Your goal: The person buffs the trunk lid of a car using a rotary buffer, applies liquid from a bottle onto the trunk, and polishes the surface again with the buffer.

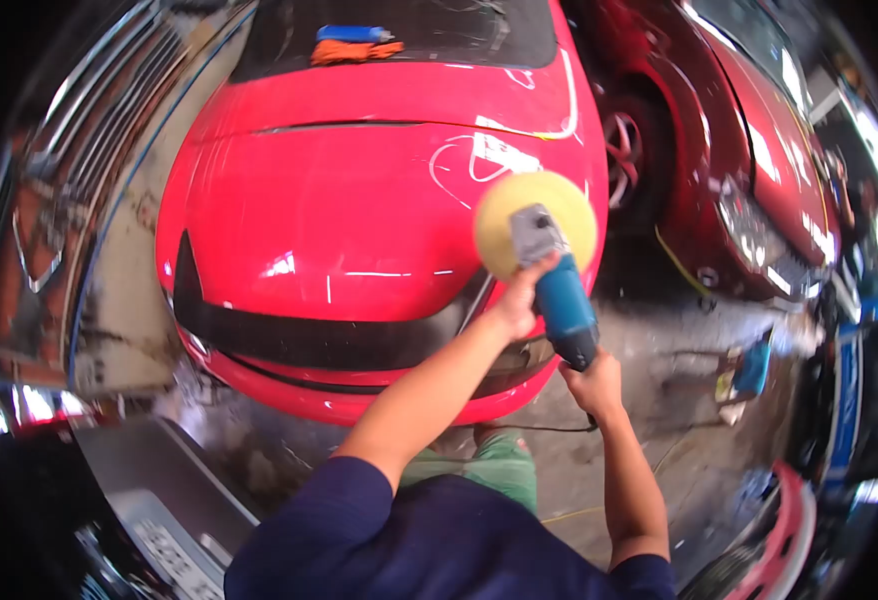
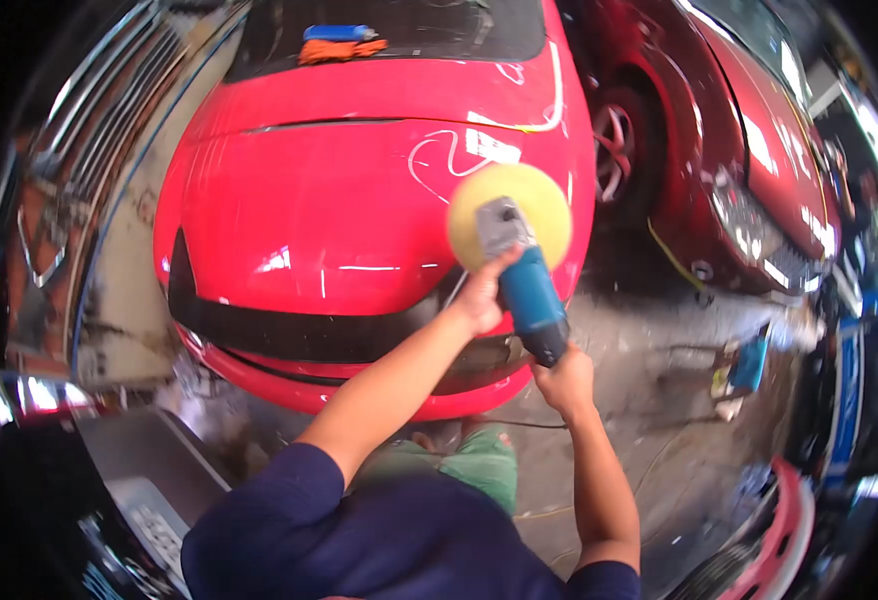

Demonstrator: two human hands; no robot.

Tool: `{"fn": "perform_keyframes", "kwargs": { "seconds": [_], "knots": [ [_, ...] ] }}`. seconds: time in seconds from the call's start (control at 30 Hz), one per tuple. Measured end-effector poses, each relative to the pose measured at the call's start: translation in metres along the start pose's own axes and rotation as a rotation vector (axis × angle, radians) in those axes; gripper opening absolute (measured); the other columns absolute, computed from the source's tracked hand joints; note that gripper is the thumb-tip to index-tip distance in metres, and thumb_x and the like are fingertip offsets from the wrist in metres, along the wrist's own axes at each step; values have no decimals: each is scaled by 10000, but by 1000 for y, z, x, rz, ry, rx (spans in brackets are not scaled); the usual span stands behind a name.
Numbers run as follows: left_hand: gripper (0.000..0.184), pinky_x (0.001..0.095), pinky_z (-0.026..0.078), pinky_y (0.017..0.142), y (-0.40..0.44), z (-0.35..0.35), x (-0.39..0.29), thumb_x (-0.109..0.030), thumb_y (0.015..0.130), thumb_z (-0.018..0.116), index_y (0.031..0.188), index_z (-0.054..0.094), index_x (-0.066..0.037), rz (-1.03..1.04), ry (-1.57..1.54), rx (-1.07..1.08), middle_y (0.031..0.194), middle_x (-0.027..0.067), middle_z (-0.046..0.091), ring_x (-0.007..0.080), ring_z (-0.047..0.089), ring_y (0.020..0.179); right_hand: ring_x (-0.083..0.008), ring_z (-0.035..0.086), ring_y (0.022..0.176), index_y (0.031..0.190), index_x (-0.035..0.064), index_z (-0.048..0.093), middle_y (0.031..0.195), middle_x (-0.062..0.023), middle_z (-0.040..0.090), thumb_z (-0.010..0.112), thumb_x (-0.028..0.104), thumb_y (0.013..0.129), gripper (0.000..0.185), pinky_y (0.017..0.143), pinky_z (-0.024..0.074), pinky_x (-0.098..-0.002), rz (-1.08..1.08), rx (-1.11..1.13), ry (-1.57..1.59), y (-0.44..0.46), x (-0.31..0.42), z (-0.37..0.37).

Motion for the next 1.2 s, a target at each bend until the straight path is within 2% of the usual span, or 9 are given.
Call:
{"fn": "perform_keyframes", "kwargs": {
  "seconds": [0.13,0.23,0.4,0.5,0.67,0.77,0.9,1.07,1.2],
  "knots": [
    [569,434,620,940,70,14,26,-462,908,866,1288,665,-88,19,-71,-13,1077,77,749,214,740,1005,-454,782,901,1022,-46,757,878,-296,764,865,220,793,367,801,600,-486,38,34,-33,54,-35,-10],
    [568,435,620,944,103,10,27,-441,911,862,1305,662,-83,151,-55,-73,1076,91,747,221,738,1023,-484,764,952,1070,-55,743,934,-319,762,836,213,793,396,840,601,-518,18,73,-84,98,-66,-9],
    [663,451,560,1068,135,-3,54,-559,935,791,1348,651,-60,110,-282,-37,1253,120,731,249,718,1135,-500,753,947,1025,-43,703,964,-305,763,866,210,782,386,870,607,-545,-71,164,-288,161,-78,-30],
    [683,454,544,1096,137,-10,57,-572,930,790,1360,647,-62,205,-404,-131,1242,109,734,253,709,1162,-497,751,934,987,-36,687,970,-291,763,867,196,769,366,875,609,-548,-145,257,-399,195,-67,-45],
    [753,502,500,1142,142,-13,65,-606,931,767,1463,584,-105,346,-442,-163,1357,94,684,271,646,1279,-477,753,906,949,-18,659,961,-273,759,839,201,765,338,853,609,-551,-278,305,-499,221,-68,-51],
    [756,497,496,1144,152,-1,54,-616,937,754,1473,582,-112,402,-409,-161,1350,89,687,268,646,1273,-479,751,907,958,-17,653,957,-266,758,844,202,764,350,852,609,-544,-332,282,-500,236,-72,-58],
    [720,453,532,1093,165,4,51,-610,922,775,1390,630,-82,464,-461,-186,1281,85,713,239,679,1205,-467,756,905,963,-17,645,957,-257,758,847,208,766,360,857,614,-534,-385,319,-522,255,-61,-67],
    [738,484,525,1119,151,-5,51,-689,987,611,1427,623,-97,571,-402,-286,1297,88,721,268,685,1232,-452,768,916,980,-21,656,984,-260,761,831,215,788,351,853,626,-522,-482,361,-567,263,-59,-59],
    [667,458,558,1051,187,16,50,-636,954,720,1347,652,-102,577,-457,-179,1222,79,735,251,709,1135,-450,771,921,997,-17,664,1003,-257,765,855,280,808,400,856,628,-523,-486,283,-634,277,-56,-91]
  ]
}}
Point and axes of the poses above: each hand's wrist, its own y-axis towards the middle knuckle, its own z-axis out of the palm, x = y × z, the point moved 8 cm from there along y, towards the middle knuckle
